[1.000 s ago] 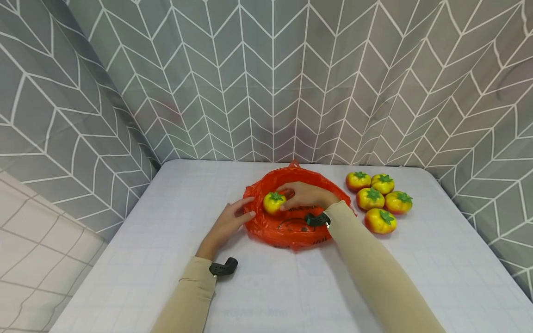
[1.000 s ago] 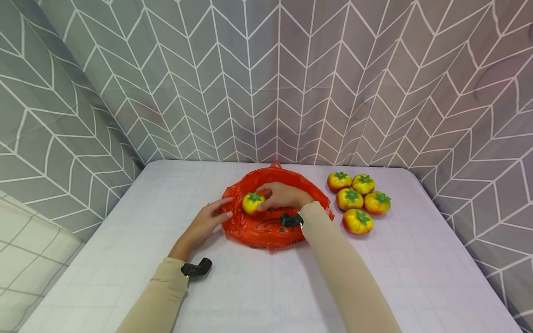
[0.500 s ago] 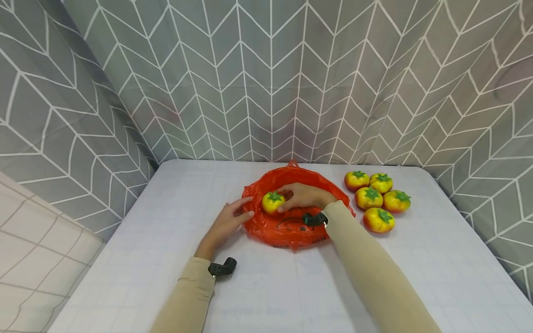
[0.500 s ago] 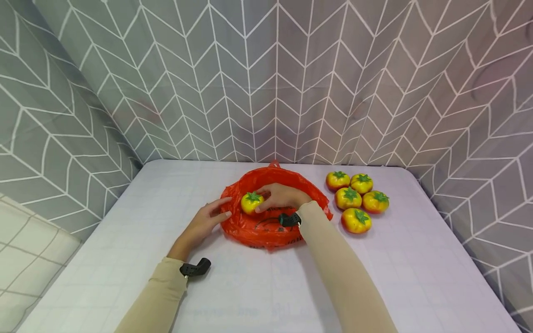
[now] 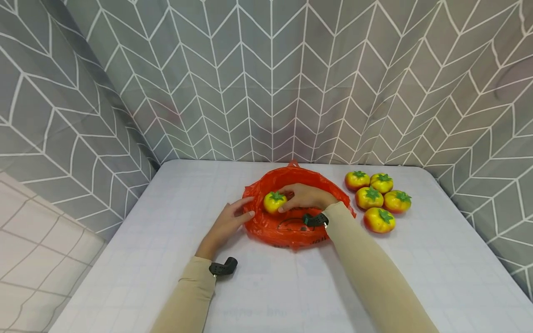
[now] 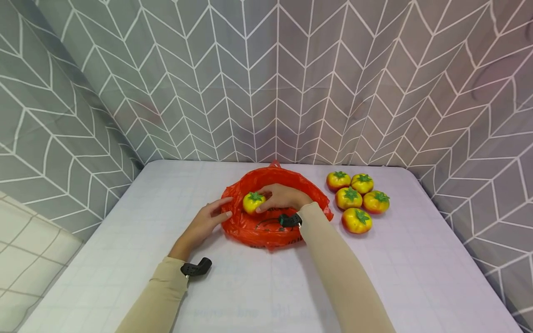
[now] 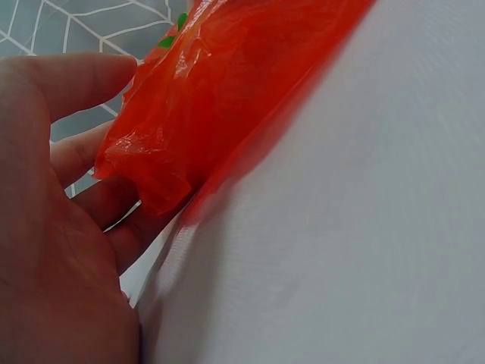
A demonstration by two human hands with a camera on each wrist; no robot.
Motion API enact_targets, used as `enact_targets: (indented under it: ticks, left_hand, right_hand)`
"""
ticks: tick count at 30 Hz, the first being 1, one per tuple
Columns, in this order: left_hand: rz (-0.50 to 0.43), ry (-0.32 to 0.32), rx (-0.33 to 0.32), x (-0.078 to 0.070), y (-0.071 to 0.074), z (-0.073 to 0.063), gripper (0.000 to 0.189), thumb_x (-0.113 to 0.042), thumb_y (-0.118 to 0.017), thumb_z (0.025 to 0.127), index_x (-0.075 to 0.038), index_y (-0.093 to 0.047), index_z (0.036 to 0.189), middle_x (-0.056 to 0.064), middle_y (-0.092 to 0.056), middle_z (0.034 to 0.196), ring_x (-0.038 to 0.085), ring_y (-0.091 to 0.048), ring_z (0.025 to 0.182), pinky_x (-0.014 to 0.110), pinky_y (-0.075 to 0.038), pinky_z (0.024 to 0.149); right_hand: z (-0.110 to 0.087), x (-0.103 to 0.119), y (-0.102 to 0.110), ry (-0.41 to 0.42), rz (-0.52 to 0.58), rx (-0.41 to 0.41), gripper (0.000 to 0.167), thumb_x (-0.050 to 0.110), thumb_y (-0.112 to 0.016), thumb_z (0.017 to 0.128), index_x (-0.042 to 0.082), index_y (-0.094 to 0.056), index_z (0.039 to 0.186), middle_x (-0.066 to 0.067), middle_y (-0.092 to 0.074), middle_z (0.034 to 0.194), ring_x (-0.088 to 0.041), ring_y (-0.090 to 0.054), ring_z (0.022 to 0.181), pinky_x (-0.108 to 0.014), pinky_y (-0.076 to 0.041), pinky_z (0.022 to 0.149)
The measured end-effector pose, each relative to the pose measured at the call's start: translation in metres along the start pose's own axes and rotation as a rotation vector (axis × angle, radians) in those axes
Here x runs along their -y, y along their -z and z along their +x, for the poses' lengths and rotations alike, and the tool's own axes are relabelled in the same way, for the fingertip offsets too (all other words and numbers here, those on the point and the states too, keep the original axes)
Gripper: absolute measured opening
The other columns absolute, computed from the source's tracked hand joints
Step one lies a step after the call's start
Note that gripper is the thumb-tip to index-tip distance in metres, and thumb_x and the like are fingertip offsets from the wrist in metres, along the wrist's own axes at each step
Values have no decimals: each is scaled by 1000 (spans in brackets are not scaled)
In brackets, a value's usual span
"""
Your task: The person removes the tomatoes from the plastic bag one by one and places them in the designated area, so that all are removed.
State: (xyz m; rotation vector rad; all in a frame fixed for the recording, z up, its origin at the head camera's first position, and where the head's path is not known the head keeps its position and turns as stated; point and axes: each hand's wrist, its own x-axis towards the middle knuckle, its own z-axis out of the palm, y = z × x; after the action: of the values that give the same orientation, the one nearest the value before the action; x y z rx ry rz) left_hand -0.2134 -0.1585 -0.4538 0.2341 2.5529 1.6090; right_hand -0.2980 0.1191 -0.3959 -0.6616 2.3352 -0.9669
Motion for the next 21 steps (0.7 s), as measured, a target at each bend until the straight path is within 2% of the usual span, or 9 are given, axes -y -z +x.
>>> enact_targets:
  ticks: [8, 13, 16, 21]
  left_hand:
    - [1, -1, -12, -1, 1, 0, 51, -41, -67, 94, -30, -56, 143, 5, -47, 152, 32, -32, 145, 62, -5, 119]
    - [-14, -4, -4, 0, 0, 1, 53, -41, -68, 94, -28, -55, 143, 5, -48, 151, 31, -36, 143, 63, -16, 117]
    - [-18, 4, -1, 1, 0, 1, 53, -41, -68, 93, -29, -56, 143, 5, -48, 151, 31, -34, 143, 63, -17, 117]
    - [-9, 17, -7, 1, 1, 1, 52, -43, -68, 93, -31, -56, 143, 3, -46, 153, 34, -25, 148, 66, -13, 116]
  right_hand:
    - [-3, 0, 3, 32, 14, -47, 74, 47, -80, 82, 10, -56, 141, -1, -58, 135, -20, -53, 122, -42, -43, 107]
    - [-8, 1, 1, 34, 27, -70, 69, 42, -78, 85, 9, -55, 141, -2, -59, 133, -20, -52, 121, -42, -43, 107]
    - [-12, 5, 1, 33, 29, -84, 69, 41, -77, 86, 8, -55, 142, -3, -59, 132, -22, -52, 121, -44, -44, 106]
    - [-17, 11, 5, 2, 12, -133, 72, 47, -77, 84, 10, -55, 142, -2, -59, 132, -23, -52, 120, -47, -45, 105]
